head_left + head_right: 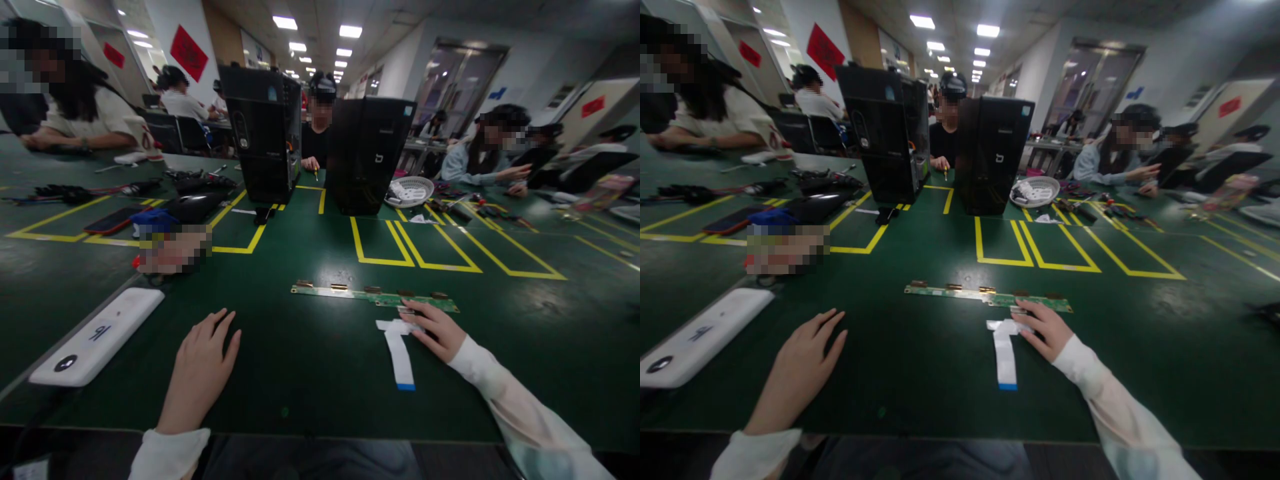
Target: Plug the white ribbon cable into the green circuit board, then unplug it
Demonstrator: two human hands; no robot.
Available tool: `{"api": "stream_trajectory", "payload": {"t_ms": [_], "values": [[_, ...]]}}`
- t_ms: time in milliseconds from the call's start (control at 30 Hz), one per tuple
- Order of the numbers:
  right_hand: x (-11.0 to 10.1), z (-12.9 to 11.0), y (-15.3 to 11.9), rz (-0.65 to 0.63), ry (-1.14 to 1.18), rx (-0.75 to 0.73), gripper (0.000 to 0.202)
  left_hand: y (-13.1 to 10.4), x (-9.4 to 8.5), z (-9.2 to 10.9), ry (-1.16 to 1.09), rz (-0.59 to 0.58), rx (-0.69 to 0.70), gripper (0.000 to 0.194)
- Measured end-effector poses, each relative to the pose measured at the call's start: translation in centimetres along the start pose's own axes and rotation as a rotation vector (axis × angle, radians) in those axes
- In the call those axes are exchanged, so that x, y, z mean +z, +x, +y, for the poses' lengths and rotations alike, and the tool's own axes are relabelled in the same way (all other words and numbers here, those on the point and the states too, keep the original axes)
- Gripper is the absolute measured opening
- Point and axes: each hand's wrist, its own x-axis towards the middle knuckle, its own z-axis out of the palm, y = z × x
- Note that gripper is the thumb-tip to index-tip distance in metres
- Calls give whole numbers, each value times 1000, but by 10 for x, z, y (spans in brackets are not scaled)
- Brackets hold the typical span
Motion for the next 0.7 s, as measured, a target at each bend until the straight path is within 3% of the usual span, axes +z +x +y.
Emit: {"api": "stream_trajectory", "payload": {"t_ms": [300, 400, 600, 700], "values": [[-54, 58, -113, 168, 41, 356, 43, 1, 1, -1, 0, 8, 19, 57], [-71, 87, -152, 207, 20, 415, 39, 1, 1, -2, 2, -4, 13, 57], [-105, 141, -220, 105, -45, 467, 36, 1, 1, -2, 3, -19, 11, 57], [-113, 156, -245, 176, -98, 506, 38, 1, 0, -2, 2, -15, 15, 57]]}}
